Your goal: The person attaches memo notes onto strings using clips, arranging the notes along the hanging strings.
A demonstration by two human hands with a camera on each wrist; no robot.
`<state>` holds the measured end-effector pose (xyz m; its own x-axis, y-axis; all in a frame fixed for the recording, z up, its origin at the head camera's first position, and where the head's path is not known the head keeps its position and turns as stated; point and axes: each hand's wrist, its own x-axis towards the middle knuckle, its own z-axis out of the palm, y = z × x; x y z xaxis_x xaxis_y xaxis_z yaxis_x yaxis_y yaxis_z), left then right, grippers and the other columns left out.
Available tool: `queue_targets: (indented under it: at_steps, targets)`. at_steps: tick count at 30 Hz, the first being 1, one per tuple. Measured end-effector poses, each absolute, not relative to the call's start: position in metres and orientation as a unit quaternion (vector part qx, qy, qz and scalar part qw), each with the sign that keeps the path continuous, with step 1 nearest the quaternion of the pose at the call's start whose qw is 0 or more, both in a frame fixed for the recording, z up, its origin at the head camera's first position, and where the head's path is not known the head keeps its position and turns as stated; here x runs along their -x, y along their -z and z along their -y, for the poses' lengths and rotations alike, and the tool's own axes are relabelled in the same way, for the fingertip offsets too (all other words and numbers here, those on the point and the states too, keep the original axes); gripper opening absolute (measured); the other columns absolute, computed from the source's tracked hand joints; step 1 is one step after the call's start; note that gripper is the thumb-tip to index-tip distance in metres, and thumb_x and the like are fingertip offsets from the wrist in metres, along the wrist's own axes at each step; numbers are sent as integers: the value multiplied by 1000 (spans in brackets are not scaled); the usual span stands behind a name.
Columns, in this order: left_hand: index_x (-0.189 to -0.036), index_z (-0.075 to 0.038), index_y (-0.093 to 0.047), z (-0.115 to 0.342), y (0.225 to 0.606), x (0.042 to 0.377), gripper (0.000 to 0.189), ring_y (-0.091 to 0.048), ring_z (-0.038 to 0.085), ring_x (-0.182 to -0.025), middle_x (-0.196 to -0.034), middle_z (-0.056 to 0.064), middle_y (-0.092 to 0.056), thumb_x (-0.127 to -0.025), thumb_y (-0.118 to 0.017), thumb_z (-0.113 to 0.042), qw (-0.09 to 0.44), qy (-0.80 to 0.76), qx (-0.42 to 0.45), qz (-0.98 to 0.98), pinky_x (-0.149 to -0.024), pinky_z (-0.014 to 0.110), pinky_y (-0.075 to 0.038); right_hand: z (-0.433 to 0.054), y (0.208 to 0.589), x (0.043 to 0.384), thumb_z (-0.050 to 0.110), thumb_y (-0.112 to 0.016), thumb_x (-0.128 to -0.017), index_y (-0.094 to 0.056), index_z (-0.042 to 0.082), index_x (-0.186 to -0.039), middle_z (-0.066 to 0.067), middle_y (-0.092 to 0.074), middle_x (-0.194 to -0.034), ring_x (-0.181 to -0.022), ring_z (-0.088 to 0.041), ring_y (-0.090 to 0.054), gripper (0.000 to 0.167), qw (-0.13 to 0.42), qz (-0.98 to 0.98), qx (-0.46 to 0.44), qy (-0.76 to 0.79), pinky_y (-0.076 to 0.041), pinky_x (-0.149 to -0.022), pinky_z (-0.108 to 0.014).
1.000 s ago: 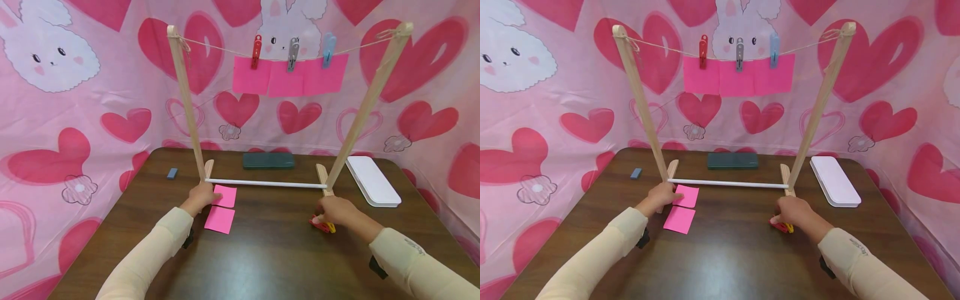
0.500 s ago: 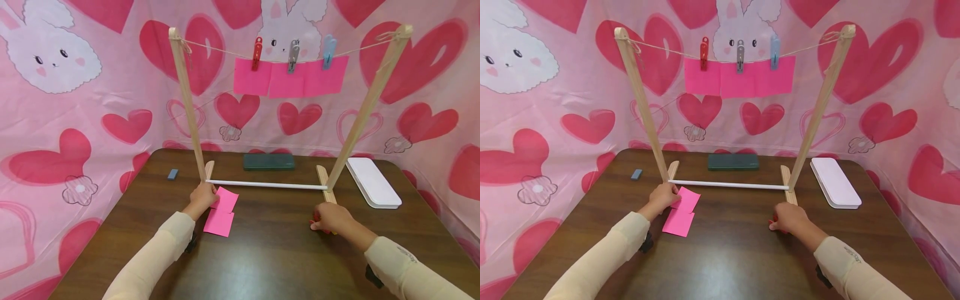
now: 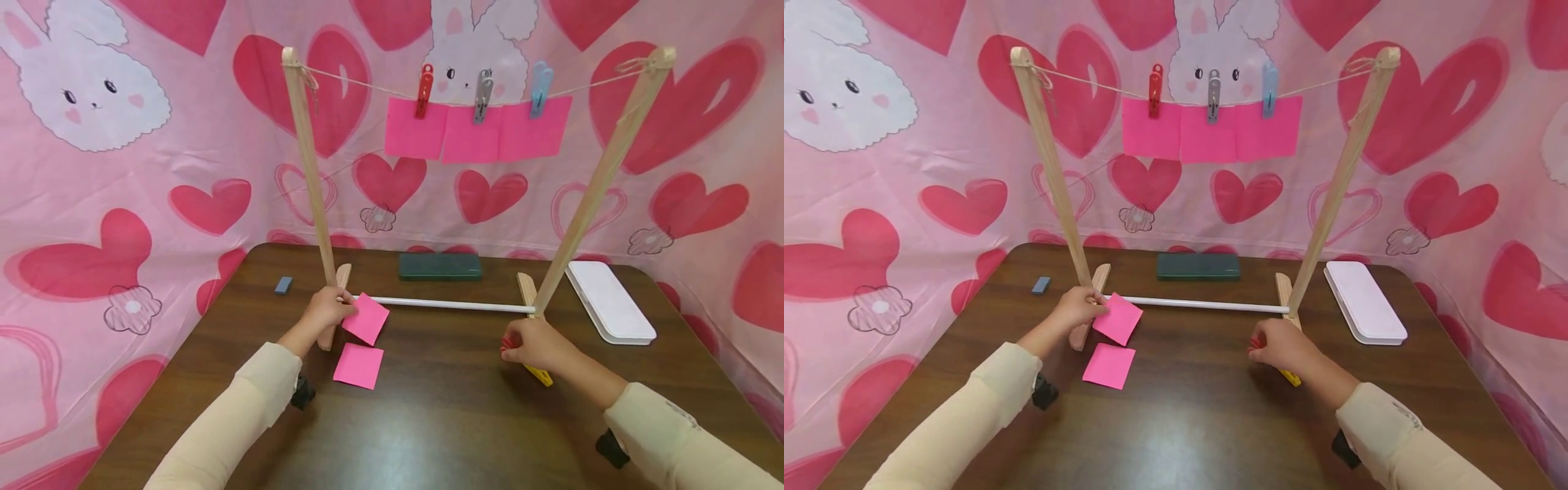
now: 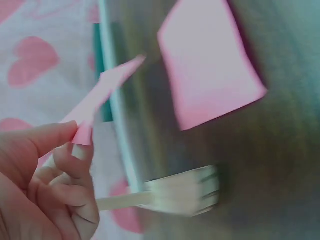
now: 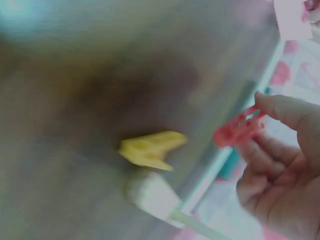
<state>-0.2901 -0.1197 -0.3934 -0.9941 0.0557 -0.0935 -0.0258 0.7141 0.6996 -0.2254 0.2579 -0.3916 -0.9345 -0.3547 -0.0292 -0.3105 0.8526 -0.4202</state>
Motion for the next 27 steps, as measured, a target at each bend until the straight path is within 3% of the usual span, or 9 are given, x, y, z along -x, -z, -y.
queue_targets:
  at_steps: [6,15,18,23,27]
  targets:
    - [-96,-7,-68,121,355,286,21,-54,20,-62,-78,9,-59,-82,-70,-21,-30,-412,-35,-910,-53,28,-43,-242,345,230,9,-72,-79,-61,-3,-100,-1,-64,-79,-69,-12,-59,26,30,-937,247,243,-50,-60,-28]
    - [-94,-2,-69,118,294,282,23,-51,13,-43,-75,12,-67,-80,-73,-20,-189,-522,-60,-830,-43,19,-41,-199,266,235,6,-72,-79,-61,3,-99,0,-57,-72,-59,-14,-47,23,-47,-933,270,234,-42,-60,-32]
    - [-94,2,-68,118,276,285,25,-51,10,-43,-73,9,-66,-81,-73,-17,-214,-560,-69,-797,-43,18,-42,-185,239,240,7,-69,-81,-60,3,-102,-4,-56,-72,-57,-17,-45,23,-61,-930,265,249,-40,-57,-32]
    - [-96,5,-67,115,247,291,28,-50,5,-43,-67,-5,-62,-80,-73,-16,-228,-597,-68,-766,-44,16,-42,-165,199,249,6,-68,-83,-60,3,-101,-8,-61,-78,-63,-20,-53,20,-103,-917,241,300,-42,-56,-29]
    - [-94,4,-67,112,225,295,24,-48,5,-41,-64,-6,-61,-79,-74,-14,-245,-622,-69,-740,-43,16,-40,-148,169,254,7,-67,-84,-60,3,-101,-9,-63,-86,-69,-22,-55,19,-137,-904,209,346,-44,-57,-25]
